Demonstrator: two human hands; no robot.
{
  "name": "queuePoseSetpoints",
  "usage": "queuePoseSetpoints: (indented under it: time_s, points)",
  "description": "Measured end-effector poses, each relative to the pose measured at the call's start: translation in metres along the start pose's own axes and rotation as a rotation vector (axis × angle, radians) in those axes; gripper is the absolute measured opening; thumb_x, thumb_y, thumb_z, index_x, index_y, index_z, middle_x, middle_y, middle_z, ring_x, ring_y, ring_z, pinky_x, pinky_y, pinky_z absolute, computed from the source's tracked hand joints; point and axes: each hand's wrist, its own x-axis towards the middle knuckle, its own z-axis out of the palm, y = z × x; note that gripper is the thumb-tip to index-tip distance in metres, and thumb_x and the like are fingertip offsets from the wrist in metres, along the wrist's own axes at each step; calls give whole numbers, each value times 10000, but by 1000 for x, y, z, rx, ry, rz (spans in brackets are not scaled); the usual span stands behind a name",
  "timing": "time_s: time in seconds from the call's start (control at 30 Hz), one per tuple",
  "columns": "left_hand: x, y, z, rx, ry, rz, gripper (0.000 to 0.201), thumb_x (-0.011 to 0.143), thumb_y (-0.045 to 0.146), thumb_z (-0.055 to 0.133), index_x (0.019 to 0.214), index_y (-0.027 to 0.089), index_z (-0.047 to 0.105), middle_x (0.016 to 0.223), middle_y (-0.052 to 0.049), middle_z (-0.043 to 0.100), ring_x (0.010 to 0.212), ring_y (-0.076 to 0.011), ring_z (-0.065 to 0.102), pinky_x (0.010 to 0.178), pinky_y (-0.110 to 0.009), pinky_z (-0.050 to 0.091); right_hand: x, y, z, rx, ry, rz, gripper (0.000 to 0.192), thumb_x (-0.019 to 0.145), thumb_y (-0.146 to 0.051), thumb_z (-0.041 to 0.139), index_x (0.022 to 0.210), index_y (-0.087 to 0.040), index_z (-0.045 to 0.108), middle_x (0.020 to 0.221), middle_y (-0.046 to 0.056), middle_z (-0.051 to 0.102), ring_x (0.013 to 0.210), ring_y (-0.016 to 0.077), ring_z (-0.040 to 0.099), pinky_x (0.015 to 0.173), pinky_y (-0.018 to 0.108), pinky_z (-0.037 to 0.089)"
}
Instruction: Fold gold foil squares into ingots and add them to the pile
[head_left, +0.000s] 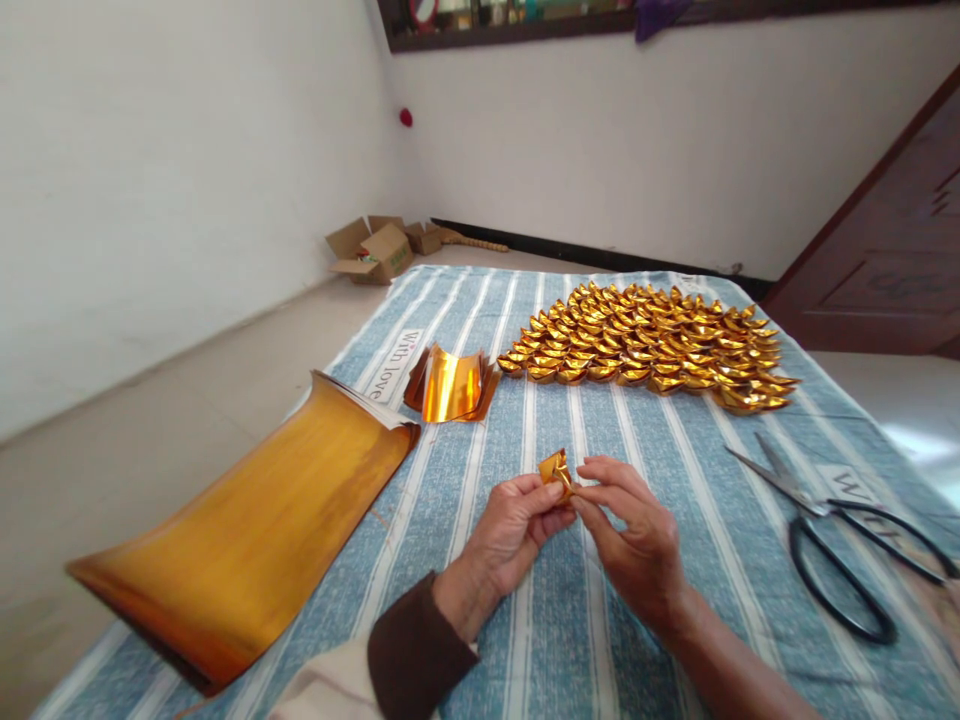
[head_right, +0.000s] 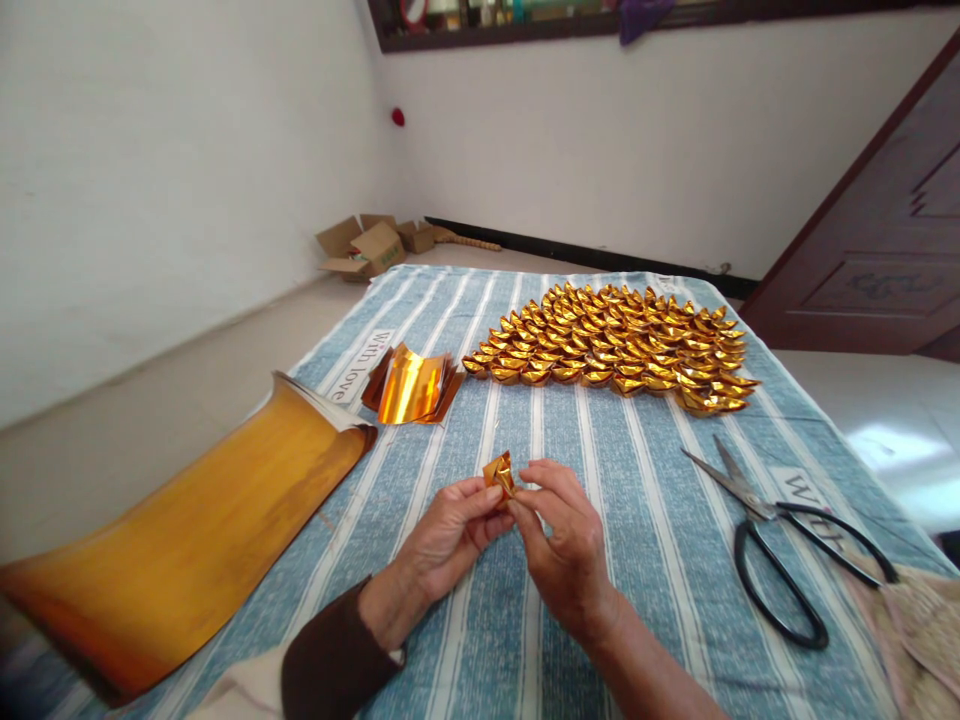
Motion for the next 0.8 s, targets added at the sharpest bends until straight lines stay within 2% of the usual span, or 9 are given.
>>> queuePoseSetpoints:
  time_s: [0.3,0.47,0.8]
  points:
    - [-2,0,0,-7,-3,-9,222,607,155,859,760,72,721,774,-70,705,684,-125,655,670,-217,553,0,0,-1,24,-34,18,140,858,-99,593,804,-188,687,923,78,678,1017,220,639,900,407,544]
    - [-2,0,0,-4,-1,-23,214,622,161,850,759,66,716,775,-77,705,678,-127,656,669,-222,549,0,-1,-1,23,-12,27,149,864,-119,587,810,-204,697,927,75,688,1000,227,652,892,420,550]
    - [-3,1,-1,-6,-38,-19,259,650,193,842,857,84,732,871,-86,718,747,-149,664,675,-250,555,1,4,-1,20,-35,73,118,868,-152,604,852,-212,703,952,71,689,969,206,645,878,377,544]
